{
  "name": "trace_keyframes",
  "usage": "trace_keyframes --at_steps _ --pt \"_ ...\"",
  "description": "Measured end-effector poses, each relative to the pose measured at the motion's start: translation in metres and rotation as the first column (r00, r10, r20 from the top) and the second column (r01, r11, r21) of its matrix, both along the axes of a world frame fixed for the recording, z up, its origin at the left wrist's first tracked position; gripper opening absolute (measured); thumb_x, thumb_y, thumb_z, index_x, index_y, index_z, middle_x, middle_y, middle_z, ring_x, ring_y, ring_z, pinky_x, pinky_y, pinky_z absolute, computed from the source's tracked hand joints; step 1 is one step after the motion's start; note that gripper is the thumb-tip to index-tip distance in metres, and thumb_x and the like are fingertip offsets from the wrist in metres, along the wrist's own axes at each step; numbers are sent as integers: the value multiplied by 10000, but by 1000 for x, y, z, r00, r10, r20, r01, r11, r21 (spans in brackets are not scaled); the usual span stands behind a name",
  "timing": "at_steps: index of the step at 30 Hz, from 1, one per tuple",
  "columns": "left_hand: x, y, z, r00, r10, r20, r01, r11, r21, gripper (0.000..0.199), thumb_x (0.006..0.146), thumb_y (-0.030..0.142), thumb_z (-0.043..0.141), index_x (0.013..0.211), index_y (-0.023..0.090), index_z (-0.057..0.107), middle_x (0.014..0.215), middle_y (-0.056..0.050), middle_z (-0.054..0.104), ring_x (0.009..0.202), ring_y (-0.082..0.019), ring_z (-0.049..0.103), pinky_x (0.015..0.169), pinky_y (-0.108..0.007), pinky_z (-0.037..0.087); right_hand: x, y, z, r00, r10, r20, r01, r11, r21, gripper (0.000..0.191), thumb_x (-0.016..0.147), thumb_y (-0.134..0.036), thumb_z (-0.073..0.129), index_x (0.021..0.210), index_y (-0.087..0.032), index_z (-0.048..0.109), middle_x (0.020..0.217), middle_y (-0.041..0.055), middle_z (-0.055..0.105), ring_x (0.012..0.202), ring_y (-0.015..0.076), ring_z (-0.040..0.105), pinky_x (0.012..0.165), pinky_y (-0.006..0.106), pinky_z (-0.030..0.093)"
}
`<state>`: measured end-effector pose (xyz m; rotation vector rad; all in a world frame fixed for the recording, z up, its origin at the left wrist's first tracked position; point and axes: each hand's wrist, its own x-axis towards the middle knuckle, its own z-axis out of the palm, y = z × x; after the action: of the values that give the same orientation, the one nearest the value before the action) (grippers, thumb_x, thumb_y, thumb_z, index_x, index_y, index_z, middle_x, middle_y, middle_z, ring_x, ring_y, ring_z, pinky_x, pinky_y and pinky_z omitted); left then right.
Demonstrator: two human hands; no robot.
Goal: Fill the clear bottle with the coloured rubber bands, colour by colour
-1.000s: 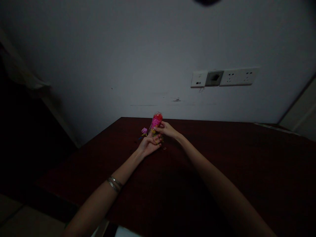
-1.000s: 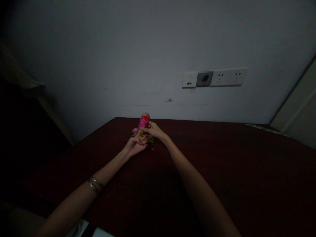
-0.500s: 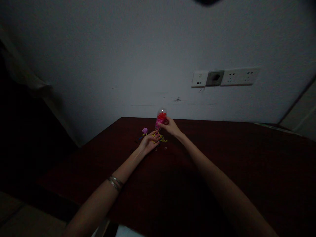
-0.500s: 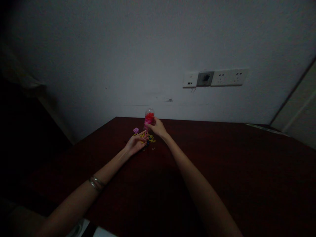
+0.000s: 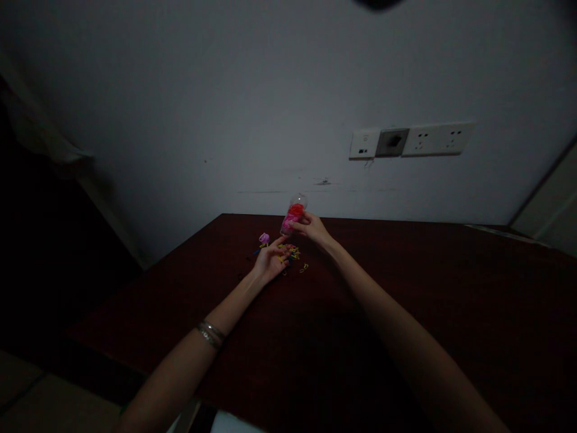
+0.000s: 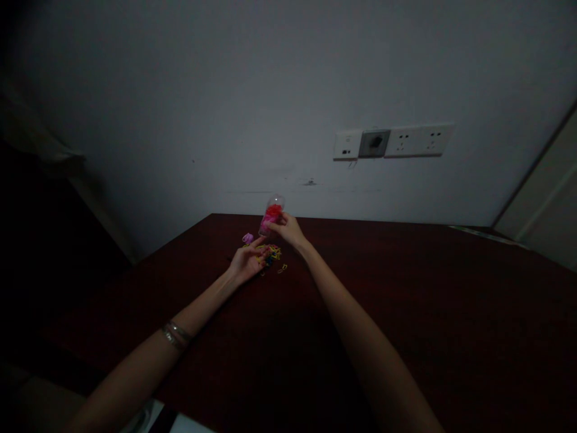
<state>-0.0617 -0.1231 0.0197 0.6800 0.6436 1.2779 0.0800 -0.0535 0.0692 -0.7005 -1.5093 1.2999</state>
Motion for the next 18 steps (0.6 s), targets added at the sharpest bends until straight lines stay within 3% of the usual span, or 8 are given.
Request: trace_keyframes --at_steps 4,11,18 --pt "3 -3 4 999 4 46 -7 998 58 622 601 -13 479 1174 229 459 832 -32 597 668 -112 587 484 -179 401 -2 -3 -5 1000 31 1 -31 999 -36 418 640 -249 665 1034 -160 562 1023 104 640 916 207 599 788 364 481" --pt "13 -13 12 997 -64 36 61 993 101 647 582 -22 490 1160 269 453 864 -20 586 637 -85 540 477 -163 351 -15 -1 -22 978 210 -20 -209 978 13 273 667 -189 647 925 -166 562 987 70 651 885 164 608 830 341 479" --pt "14 -15 10 991 -133 31 129 985 115 721 526 -64 460 1159 282 445 841 -2 566 623 -78 520 458 -149 319 -12 0 -23 946 323 38 -323 946 -18 287 649 -238 674 905 -173 561 934 43 653 755 147 613 686 308 520"
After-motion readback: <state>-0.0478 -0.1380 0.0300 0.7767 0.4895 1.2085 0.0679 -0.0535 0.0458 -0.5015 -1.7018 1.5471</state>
